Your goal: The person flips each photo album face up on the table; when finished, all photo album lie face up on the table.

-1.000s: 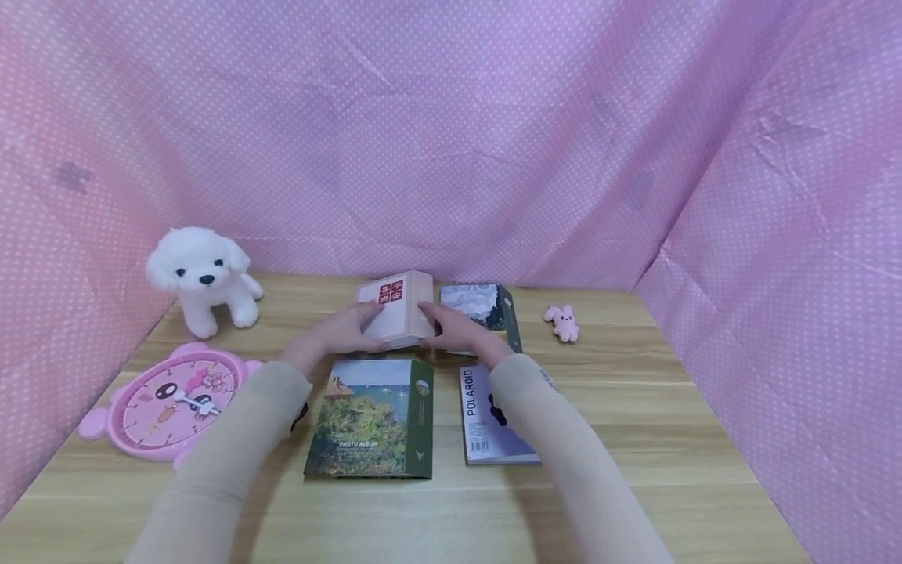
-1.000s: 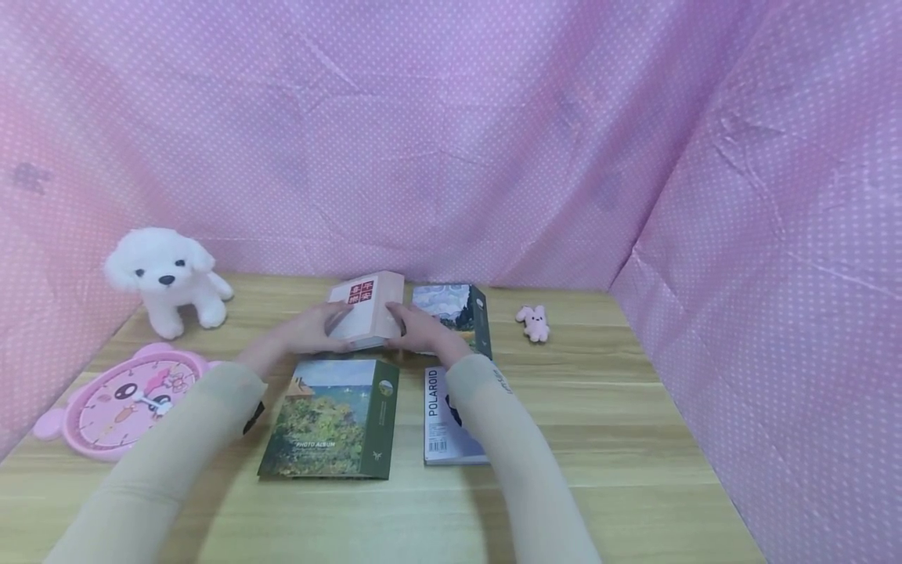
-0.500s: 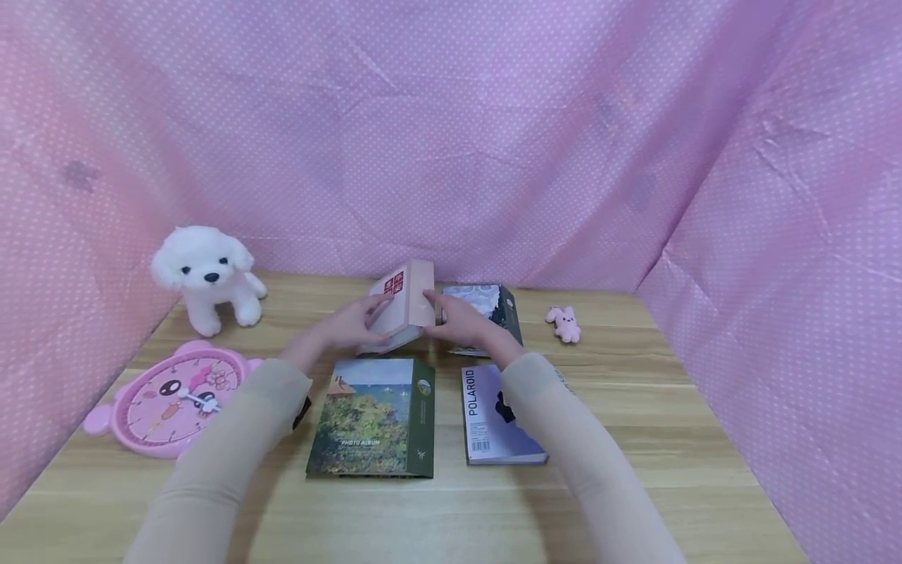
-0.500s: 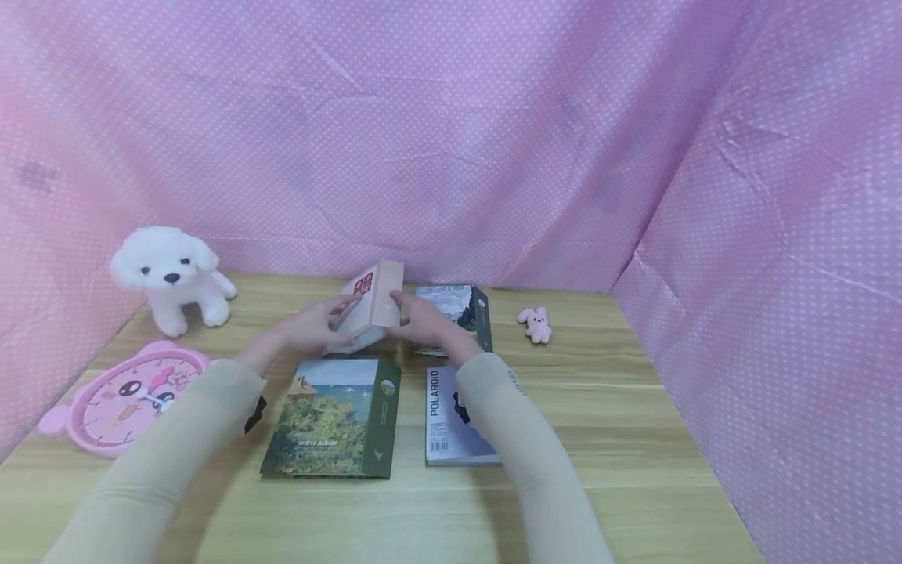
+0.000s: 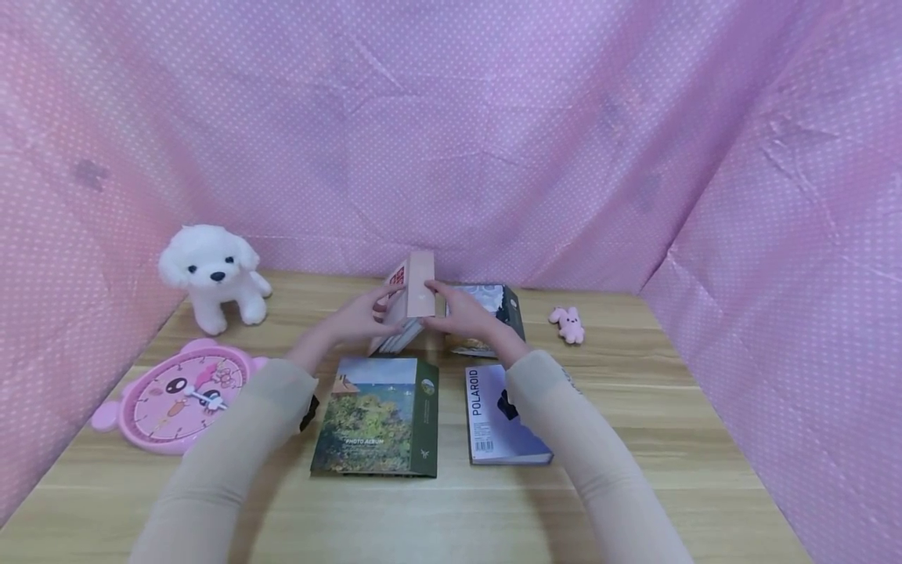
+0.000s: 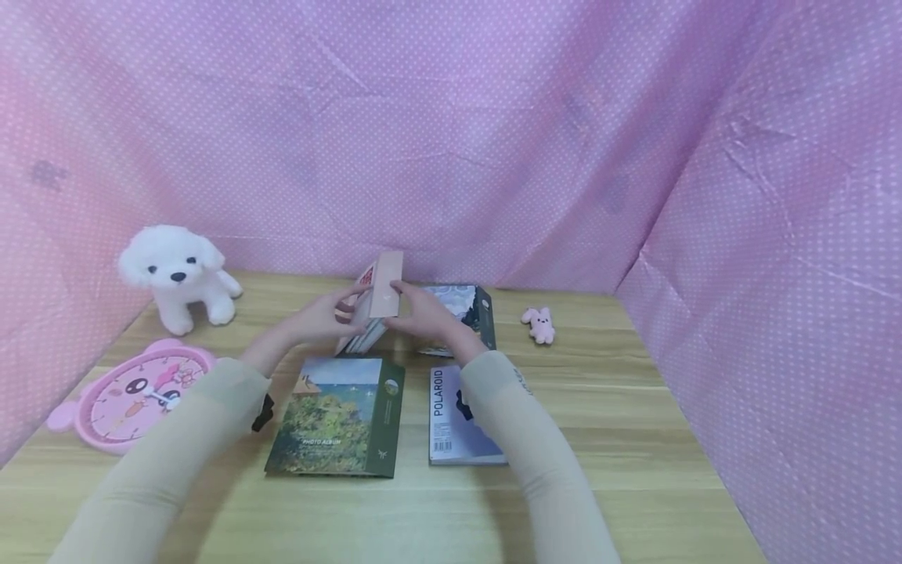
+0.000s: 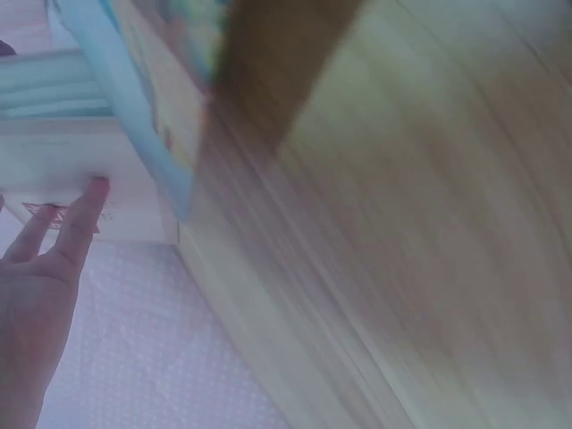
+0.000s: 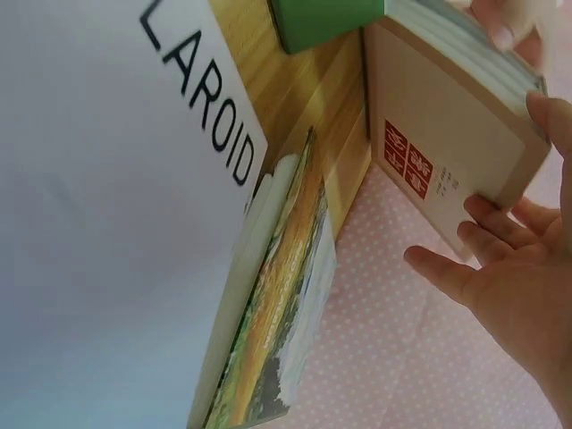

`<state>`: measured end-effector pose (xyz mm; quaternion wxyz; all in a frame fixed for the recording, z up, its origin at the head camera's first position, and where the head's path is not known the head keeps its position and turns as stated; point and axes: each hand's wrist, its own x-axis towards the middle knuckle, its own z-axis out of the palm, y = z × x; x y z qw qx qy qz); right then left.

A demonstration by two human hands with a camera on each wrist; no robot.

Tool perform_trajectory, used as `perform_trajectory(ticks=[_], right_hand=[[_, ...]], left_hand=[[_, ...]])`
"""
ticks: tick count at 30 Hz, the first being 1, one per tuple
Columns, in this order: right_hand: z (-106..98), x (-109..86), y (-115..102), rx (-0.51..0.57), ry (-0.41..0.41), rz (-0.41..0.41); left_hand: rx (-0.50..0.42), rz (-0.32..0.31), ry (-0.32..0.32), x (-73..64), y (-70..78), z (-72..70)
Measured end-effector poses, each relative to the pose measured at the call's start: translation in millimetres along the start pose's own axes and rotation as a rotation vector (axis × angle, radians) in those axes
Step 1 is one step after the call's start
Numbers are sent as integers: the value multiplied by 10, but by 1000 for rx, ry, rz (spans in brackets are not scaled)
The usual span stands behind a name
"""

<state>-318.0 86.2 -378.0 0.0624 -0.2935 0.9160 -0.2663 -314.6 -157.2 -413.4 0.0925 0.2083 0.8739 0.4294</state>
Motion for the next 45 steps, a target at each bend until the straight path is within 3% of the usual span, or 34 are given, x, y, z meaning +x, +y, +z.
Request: perform_trajectory(ticks=[10,16,22,31,35,41,45], right_hand=[[-24,20,-79,60,73,-51],[-47,39,-144,89,112,-84],[-22,52,-137,177,100,-114],[149,148,-129,331,130,-160],[214,171,-145,380,123,-133],[295,187,-121,384,84,-80],[337,201,-96,380,69,-91]], left_hand=[[-73,60,77,16,145,21],[-169,73,143,19,182,29],[-253,75,145,-15,186,11],[-228,97,148,-15,151,-107],[-237,65,131,-41,138,-158],[-239,18,120,-70,98,-212],[-210,8,123,-73,85,-239]])
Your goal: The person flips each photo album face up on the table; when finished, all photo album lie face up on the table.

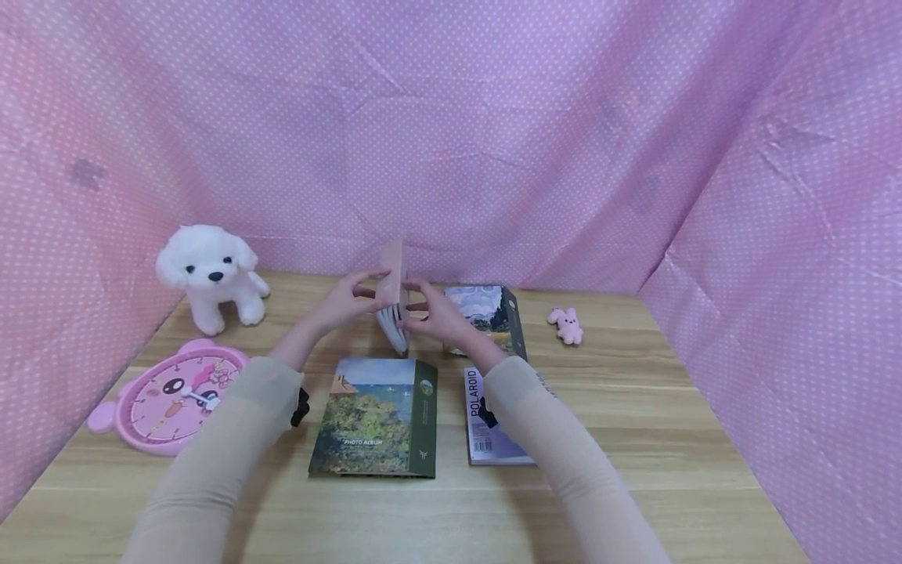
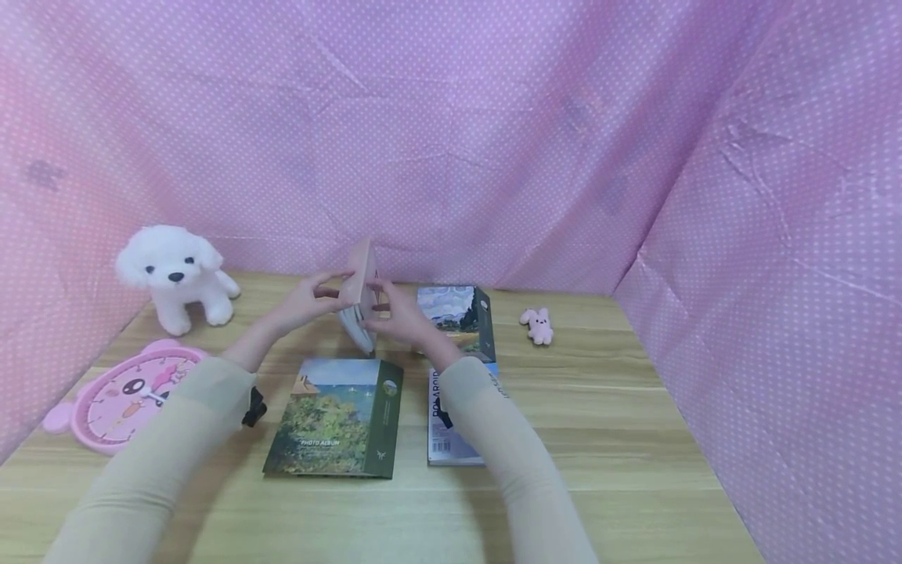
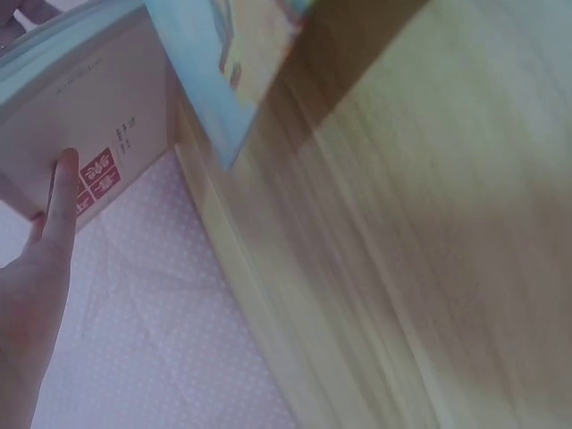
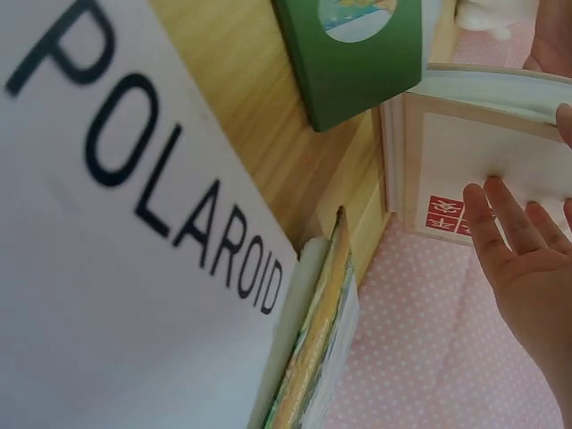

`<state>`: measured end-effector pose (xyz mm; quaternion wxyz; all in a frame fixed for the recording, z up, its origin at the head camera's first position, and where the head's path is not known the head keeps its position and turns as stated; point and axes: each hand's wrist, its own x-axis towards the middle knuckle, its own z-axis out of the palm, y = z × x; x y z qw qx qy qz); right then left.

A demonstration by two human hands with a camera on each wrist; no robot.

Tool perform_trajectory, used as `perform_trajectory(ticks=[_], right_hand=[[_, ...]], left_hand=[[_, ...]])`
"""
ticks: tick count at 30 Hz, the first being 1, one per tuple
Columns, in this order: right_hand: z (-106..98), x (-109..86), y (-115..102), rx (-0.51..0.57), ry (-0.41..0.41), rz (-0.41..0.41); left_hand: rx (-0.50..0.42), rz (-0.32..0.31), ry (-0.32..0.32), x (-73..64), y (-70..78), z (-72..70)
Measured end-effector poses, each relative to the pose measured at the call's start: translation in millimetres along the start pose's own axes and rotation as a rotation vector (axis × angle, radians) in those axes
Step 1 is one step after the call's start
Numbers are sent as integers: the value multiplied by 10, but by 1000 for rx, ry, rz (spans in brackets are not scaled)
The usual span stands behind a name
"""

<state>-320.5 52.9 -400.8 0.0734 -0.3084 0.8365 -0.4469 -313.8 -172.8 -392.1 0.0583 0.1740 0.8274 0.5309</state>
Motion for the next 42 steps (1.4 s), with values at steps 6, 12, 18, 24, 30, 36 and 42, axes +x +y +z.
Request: perform_trajectory(ticks=[6,12,18,24,30,36,42], right_hand=[[32,2,62,-31,-60,-21],[31,-10,62,-75,-119,-20],[27,-43,100,-138,-179,27],[18,-58,127,-199,-217,70],[9,-67,135,-252,-245,101],[8,-78,174,-345,-267,90],[-10,-86,199,-397,-273,74]], left_hand=[[13,7,-16,15,-10,-53],[9,-38,-34,18,10,-107],[11,-50,-31,19,-45,-127],[-7,-71,-44,-24,-112,-152],[-44,-90,-66,-58,-188,-185],[0,-85,-68,-101,-268,-242],[22,-61,-92,-154,-314,-278]])
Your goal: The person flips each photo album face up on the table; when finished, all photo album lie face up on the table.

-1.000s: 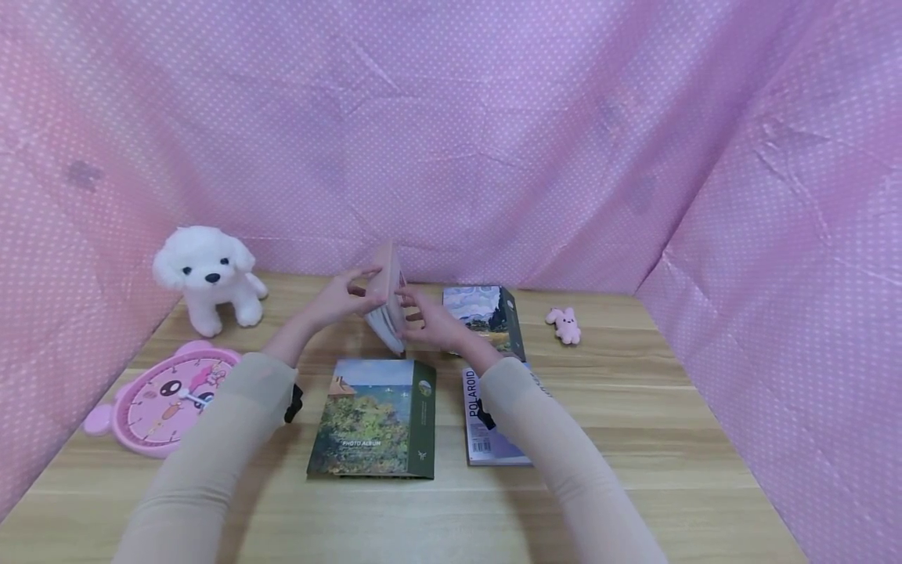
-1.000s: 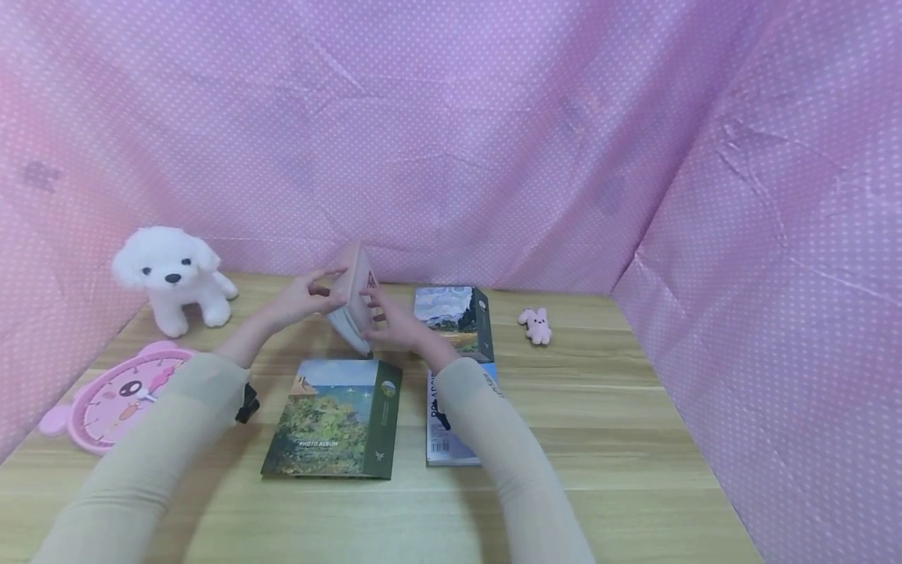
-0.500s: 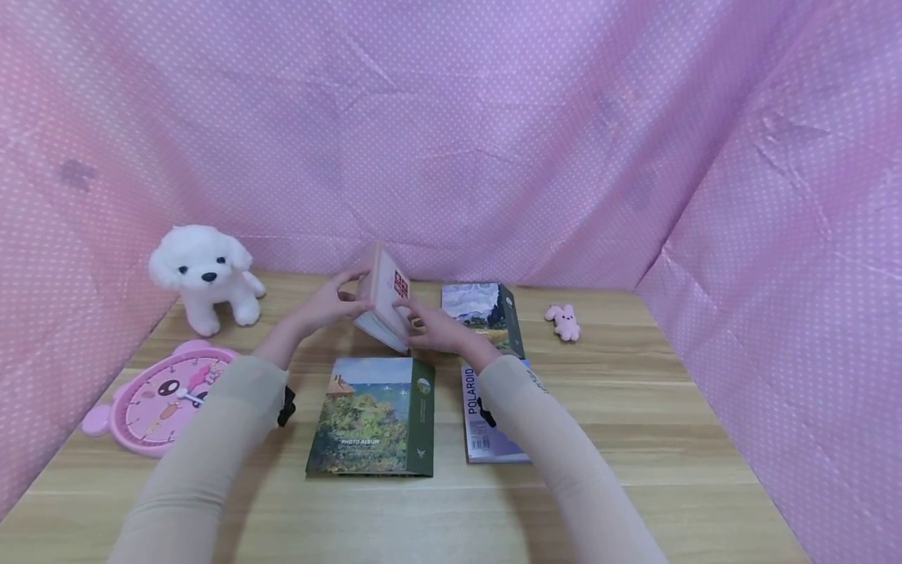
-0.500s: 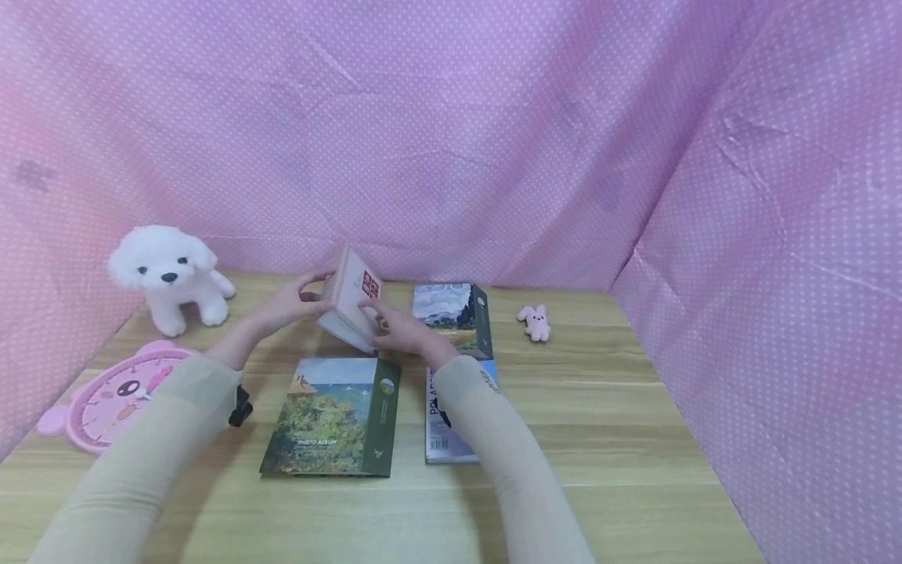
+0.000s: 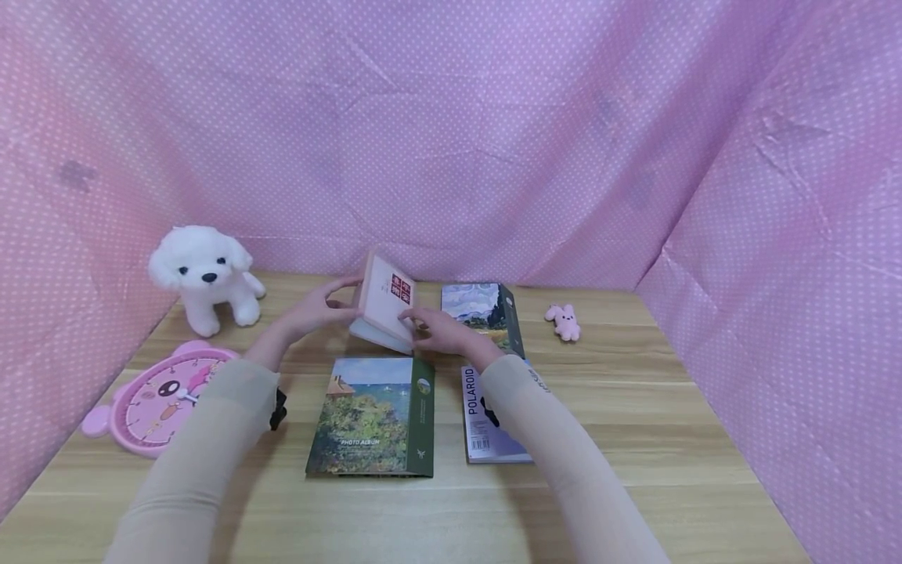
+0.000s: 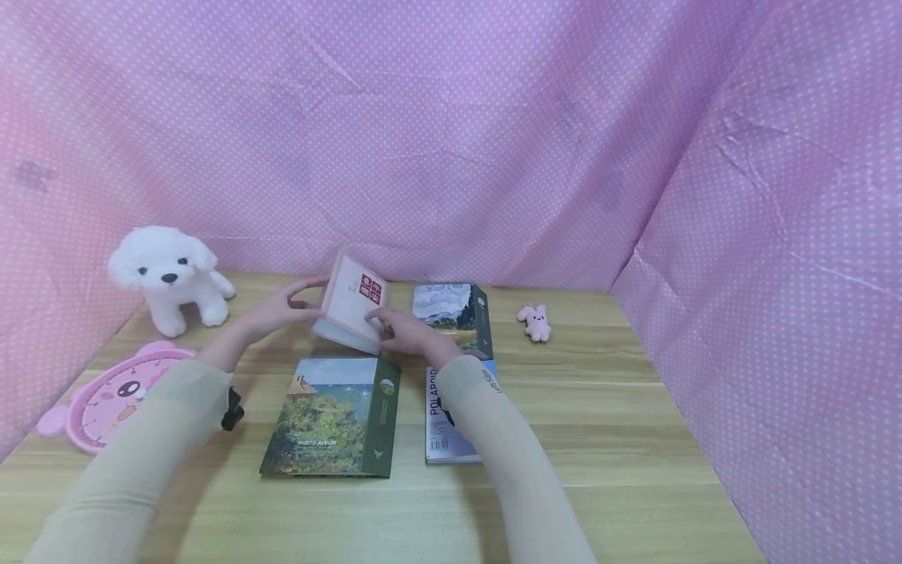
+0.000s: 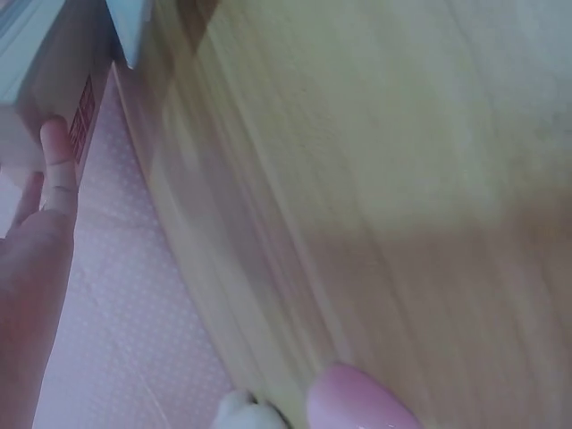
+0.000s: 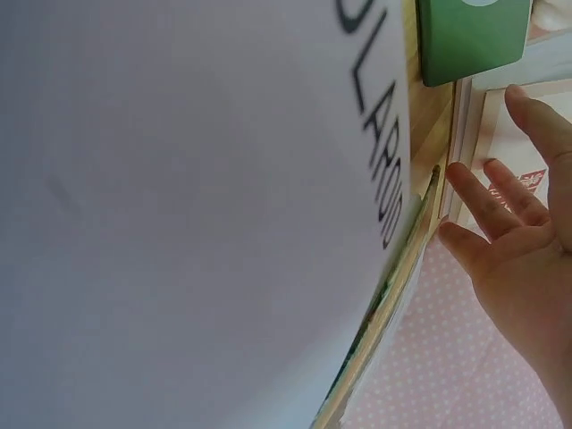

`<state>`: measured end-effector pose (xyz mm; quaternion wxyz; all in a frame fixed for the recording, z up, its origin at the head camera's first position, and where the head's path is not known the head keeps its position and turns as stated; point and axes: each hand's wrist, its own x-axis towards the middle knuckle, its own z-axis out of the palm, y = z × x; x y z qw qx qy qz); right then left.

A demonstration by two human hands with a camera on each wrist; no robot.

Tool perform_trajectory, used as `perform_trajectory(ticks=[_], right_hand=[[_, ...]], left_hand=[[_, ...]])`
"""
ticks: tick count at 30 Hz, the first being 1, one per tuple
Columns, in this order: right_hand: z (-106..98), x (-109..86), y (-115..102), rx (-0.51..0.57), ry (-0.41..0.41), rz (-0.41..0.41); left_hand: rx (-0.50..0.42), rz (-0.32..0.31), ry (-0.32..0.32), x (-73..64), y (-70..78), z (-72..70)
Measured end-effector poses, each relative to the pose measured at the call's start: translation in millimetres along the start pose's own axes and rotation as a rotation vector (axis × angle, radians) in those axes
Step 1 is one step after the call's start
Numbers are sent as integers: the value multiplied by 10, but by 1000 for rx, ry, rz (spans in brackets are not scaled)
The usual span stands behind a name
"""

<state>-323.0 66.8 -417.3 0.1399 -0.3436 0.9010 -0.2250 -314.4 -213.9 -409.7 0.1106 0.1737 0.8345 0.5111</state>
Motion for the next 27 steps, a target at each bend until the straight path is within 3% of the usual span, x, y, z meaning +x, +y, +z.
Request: perform_trajectory(ticks=[4,13,17,27], right_hand=[[-10,-7,8,-46,-7,21],[1,1,29,-70,-33,44],[-2,2,39,-73,-41,30],[-7,12,37,-108,-66,23]], left_hand=[[0,21,-25,-43,-35,-7],[5,-18,-30,-67,-182,-1],[-45,-58,-49,-60,-239,15],[-68,-87,-72,-27,-290,21]])
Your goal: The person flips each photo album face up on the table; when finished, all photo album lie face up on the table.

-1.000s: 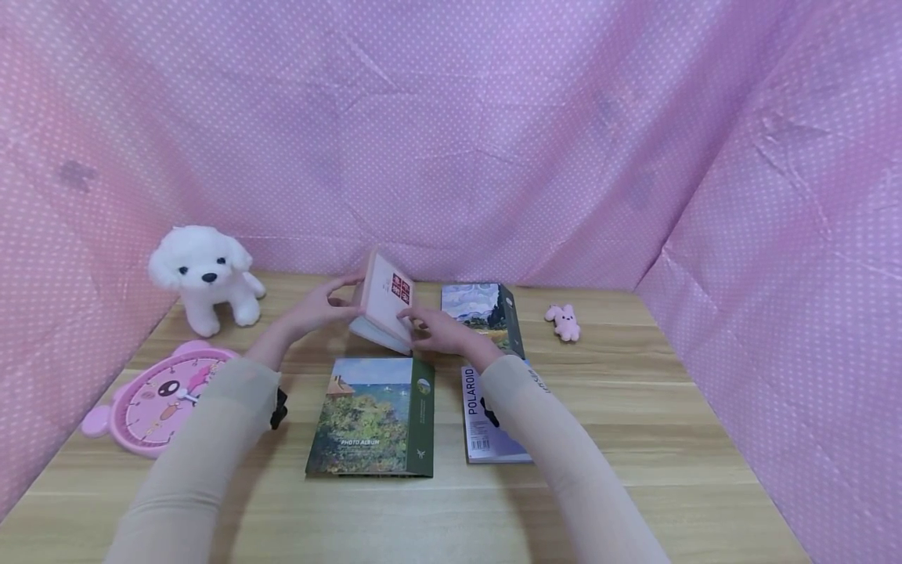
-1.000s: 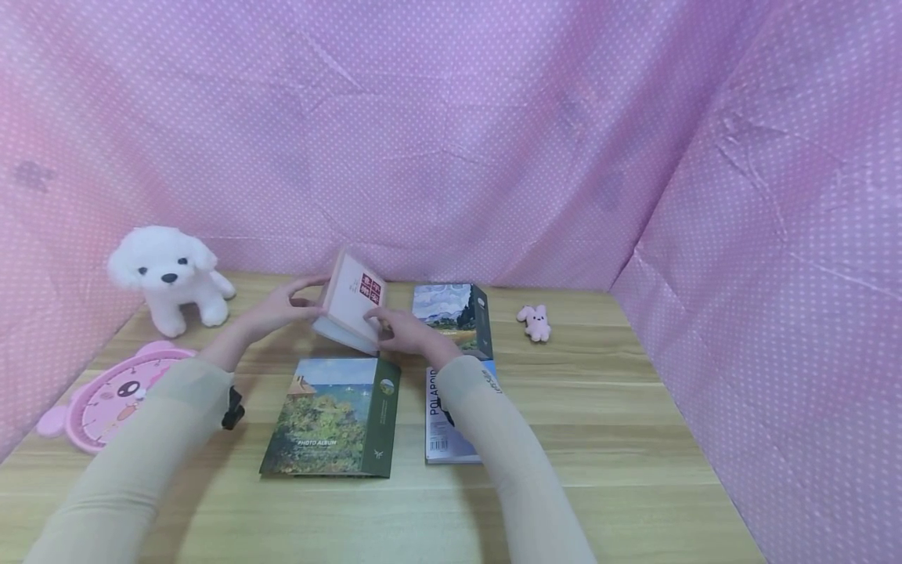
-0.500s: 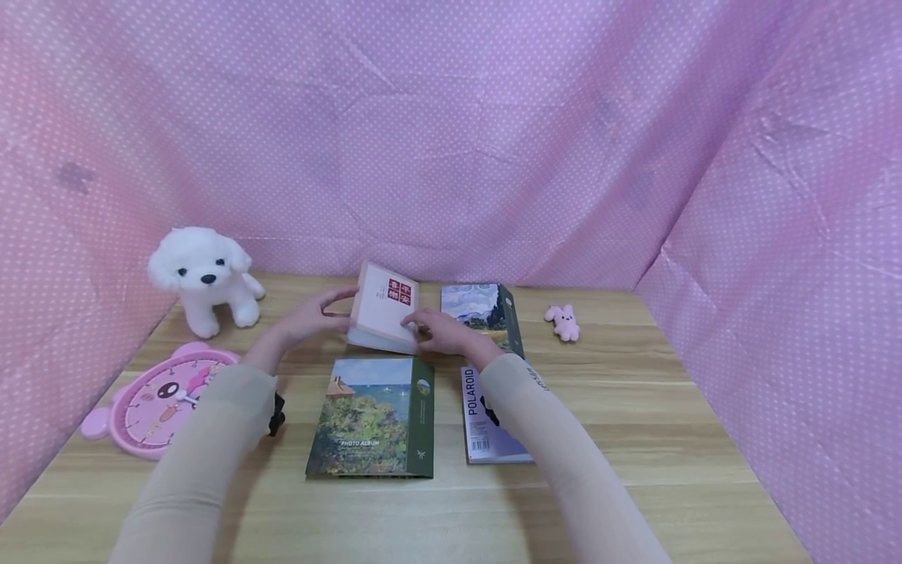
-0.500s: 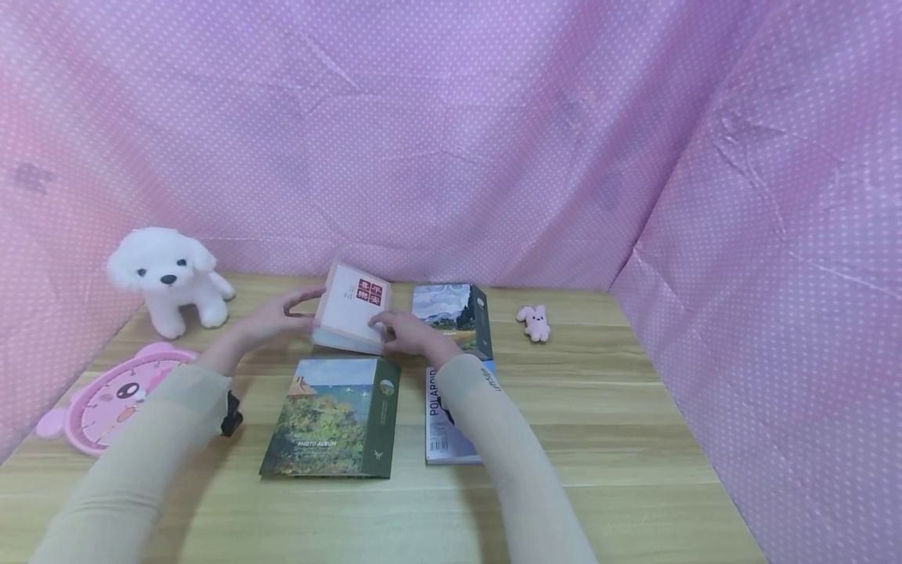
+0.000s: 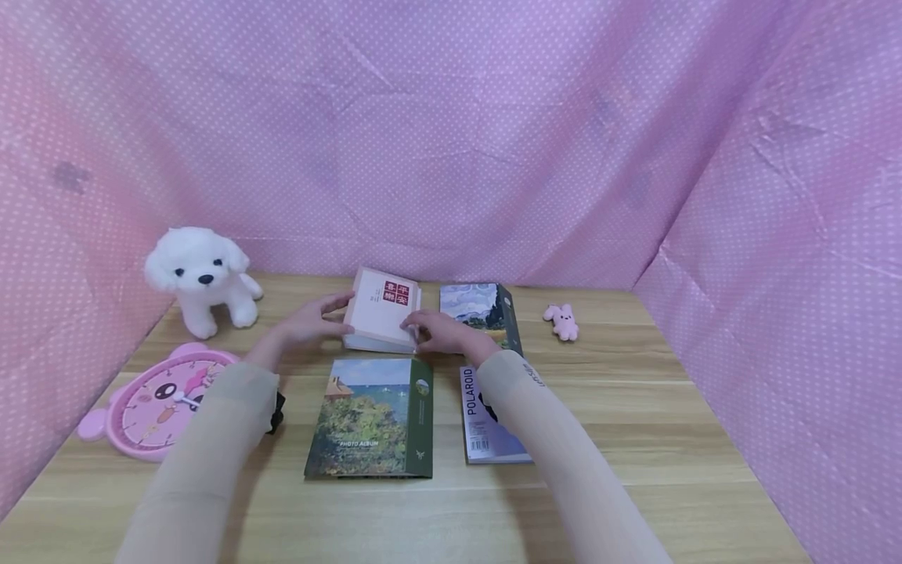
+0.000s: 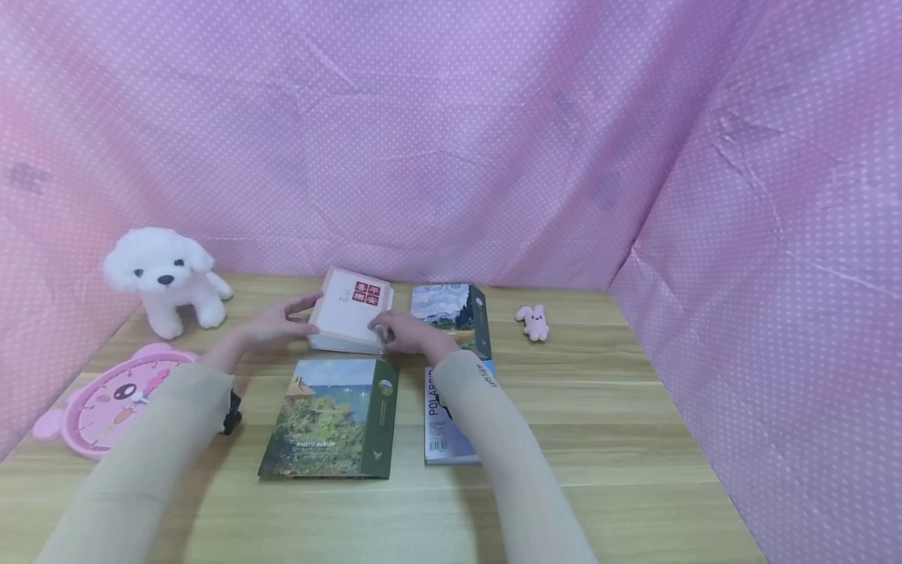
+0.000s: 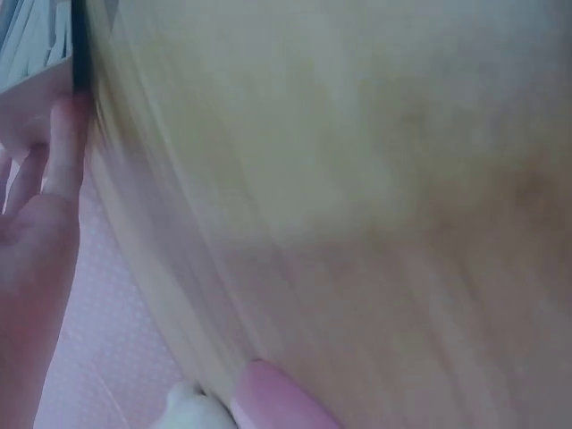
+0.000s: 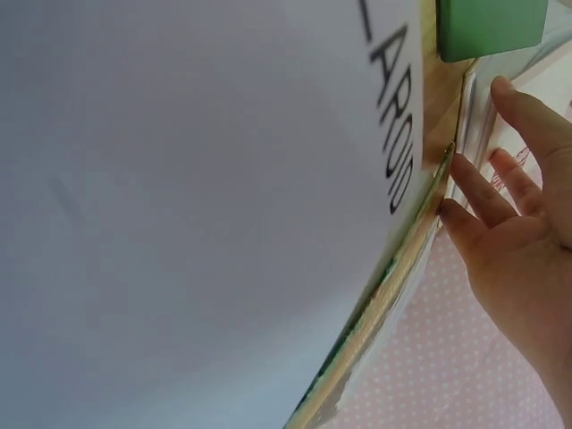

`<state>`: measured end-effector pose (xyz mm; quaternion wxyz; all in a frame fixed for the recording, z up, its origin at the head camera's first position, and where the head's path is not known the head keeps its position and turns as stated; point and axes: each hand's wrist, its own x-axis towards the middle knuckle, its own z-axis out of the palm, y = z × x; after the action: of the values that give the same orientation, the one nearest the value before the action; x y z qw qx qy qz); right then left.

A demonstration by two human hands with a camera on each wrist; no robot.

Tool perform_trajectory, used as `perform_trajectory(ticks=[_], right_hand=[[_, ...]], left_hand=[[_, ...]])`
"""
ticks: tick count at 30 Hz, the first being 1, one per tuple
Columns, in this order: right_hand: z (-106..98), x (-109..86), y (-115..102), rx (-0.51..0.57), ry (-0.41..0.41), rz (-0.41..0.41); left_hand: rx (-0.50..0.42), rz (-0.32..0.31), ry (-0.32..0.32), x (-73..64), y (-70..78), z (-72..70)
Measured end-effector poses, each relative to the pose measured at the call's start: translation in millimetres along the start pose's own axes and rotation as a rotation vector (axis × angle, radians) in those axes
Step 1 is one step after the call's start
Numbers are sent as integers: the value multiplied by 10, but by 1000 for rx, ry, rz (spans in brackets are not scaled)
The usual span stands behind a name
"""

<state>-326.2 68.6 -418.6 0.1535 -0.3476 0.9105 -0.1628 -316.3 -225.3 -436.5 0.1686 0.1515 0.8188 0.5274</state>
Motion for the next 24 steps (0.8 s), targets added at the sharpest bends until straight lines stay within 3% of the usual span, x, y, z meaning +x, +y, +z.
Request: perform_trajectory(ticks=[15,24], right_hand=[[-23,-23,-40,11,-53,15],[-35,-43,-69,29,-109,40]], left_hand=[[149,-11,-5,-10,31,-32],[271,-41,20,-35,-30,-62]])
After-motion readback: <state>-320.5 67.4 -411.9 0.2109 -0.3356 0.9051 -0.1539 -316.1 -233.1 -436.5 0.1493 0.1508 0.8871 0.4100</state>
